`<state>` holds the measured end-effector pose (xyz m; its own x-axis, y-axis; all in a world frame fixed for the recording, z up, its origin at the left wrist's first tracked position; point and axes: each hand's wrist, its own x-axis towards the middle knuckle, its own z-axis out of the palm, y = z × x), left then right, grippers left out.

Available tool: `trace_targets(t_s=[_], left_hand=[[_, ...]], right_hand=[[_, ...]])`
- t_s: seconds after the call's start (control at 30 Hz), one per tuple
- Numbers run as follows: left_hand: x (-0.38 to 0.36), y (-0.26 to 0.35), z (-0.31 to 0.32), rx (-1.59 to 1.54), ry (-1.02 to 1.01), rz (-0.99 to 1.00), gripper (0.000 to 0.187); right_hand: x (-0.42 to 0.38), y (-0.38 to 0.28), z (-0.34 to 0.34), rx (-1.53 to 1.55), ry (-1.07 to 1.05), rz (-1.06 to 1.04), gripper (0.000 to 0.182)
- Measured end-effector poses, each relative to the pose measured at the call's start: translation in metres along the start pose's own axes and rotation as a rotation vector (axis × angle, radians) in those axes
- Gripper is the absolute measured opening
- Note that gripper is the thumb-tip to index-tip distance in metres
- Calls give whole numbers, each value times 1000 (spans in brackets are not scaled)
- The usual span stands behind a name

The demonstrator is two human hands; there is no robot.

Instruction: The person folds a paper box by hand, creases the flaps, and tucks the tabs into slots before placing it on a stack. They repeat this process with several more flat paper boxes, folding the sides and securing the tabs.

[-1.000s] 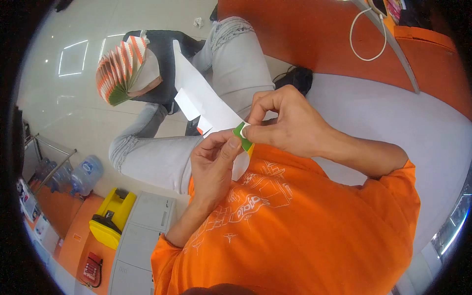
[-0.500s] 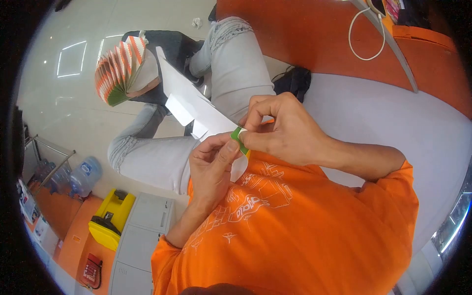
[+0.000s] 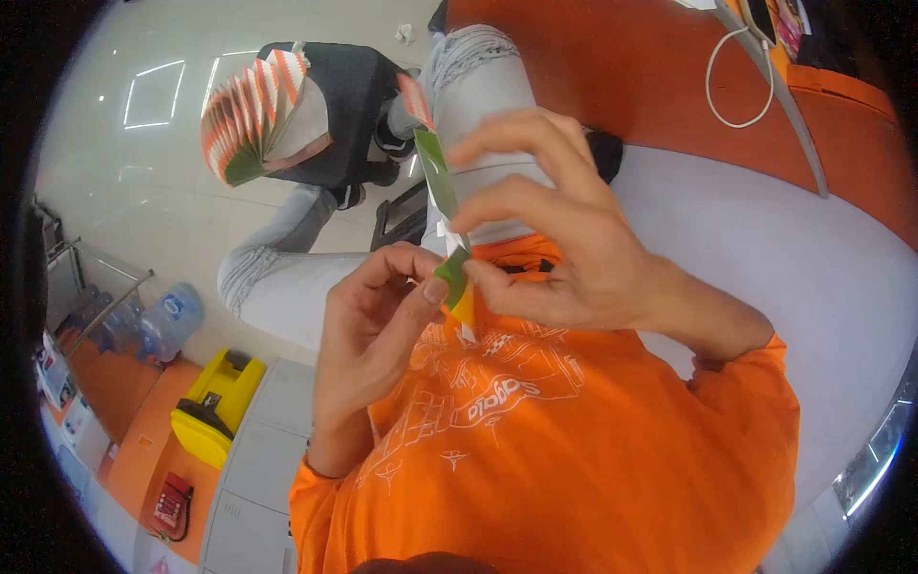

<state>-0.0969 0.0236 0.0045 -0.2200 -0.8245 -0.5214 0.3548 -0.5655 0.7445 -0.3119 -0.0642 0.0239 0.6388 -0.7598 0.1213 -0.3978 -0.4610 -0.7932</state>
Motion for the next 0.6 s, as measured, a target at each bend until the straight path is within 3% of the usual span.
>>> trace_targets(t_s=[0.03,0.1,0.23,0.33,0.6], left_hand=[[-1,6,-6,108,-116,39,12],[-5,10,-16,237,-144,126,10],[-15,18,-31,503,-199,318,7],[-25,14,-27,327,-70,252,6],[-39,-5,-28,141,-12,135,8]], right_hand=[[6,1,0,8,4,-5,25],[19,1,5,239,-239,-28,24],[33,3,26,322,-310,-91,18],[39,5,38,403,-367,-119,16],[35,2,54,350,-348,-138,16]])
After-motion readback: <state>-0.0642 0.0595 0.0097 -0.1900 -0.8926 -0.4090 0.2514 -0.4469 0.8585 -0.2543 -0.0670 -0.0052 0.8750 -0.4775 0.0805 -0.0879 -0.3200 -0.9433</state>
